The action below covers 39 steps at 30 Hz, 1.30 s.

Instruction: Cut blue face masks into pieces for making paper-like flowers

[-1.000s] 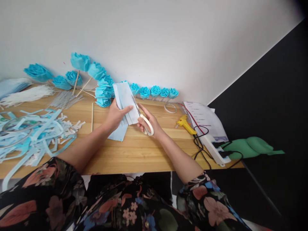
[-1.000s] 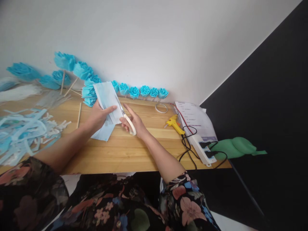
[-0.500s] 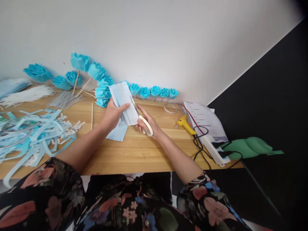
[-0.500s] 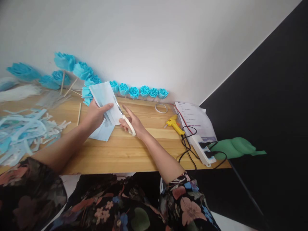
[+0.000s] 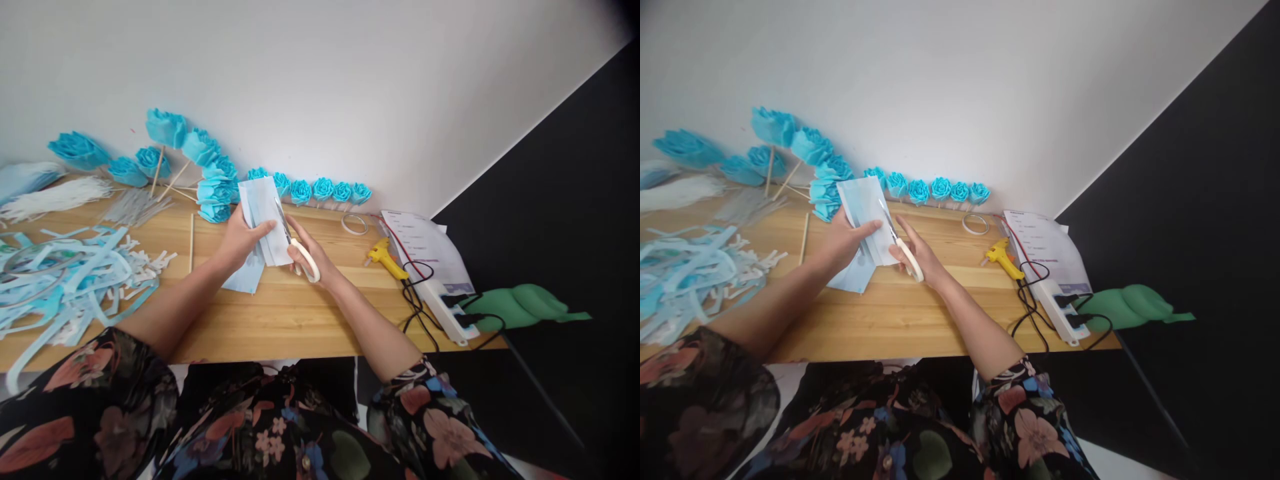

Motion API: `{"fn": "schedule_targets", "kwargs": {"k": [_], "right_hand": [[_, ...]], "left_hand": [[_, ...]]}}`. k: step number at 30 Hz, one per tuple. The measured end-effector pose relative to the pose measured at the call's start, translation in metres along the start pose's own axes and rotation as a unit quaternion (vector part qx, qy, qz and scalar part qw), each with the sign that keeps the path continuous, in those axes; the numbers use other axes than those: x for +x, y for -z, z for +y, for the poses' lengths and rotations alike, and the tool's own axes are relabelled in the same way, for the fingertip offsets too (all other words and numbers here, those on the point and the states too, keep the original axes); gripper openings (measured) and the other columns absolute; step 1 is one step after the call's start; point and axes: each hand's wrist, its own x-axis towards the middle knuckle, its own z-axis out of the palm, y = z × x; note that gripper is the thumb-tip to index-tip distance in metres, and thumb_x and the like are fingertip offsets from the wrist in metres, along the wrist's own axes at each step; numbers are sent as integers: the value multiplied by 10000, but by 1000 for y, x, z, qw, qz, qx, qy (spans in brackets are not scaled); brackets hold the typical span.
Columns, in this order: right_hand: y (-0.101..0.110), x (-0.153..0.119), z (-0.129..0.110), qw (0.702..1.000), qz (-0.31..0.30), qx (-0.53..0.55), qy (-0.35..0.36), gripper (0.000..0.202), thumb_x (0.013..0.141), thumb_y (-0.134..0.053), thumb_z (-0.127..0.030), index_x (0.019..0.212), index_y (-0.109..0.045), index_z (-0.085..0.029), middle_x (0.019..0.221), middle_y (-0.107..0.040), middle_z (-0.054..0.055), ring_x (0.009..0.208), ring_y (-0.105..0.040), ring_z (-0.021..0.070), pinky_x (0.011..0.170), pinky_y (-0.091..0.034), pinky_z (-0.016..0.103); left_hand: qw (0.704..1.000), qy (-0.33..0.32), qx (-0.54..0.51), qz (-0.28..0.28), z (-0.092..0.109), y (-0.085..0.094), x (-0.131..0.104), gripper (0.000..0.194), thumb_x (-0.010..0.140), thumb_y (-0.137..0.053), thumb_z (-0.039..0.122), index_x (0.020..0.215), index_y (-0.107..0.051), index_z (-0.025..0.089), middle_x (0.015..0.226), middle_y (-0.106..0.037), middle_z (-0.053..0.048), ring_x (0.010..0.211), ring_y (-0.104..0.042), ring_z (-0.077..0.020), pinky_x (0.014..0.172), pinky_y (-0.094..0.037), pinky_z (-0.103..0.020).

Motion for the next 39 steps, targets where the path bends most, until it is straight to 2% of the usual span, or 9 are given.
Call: {"fn": "schedule_targets", "kwargs": {"k": [9,28,39], "right_hand": [[-1,0,0,1000,9,7,1,1074,785,-648,-705,1598,-168,-191,683,-588,-29,489,-535,107,436,-410,218],[-5,-1,2,999,24,17,14,997,827,-649,-645,1593,-197,-195,572,-556,-57,439,-504,107,420,-404,213],[-7,-1,2,999,35,19,8,1002,825,-659,-633,1593,-188,-193,550,-537,-70,425,-478,97,423,-385,206]], "left_hand": [[1000,3,-9,-1,-4,-1,-1,597,640,-834,320,1154,-574,163,1213,-670,-135,1141,-637,-328,1023,-500,-518],[1000,0,-22,-1,-10,-1,0,628,643,-845,332,1179,-559,173,1213,-671,-132,1123,-651,-328,1004,-514,-517],[1000,2,-21,-7,-6,-2,-1,613,647,-840,340,1161,-556,164,1209,-670,-131,1141,-641,-330,1011,-512,-523]]}}
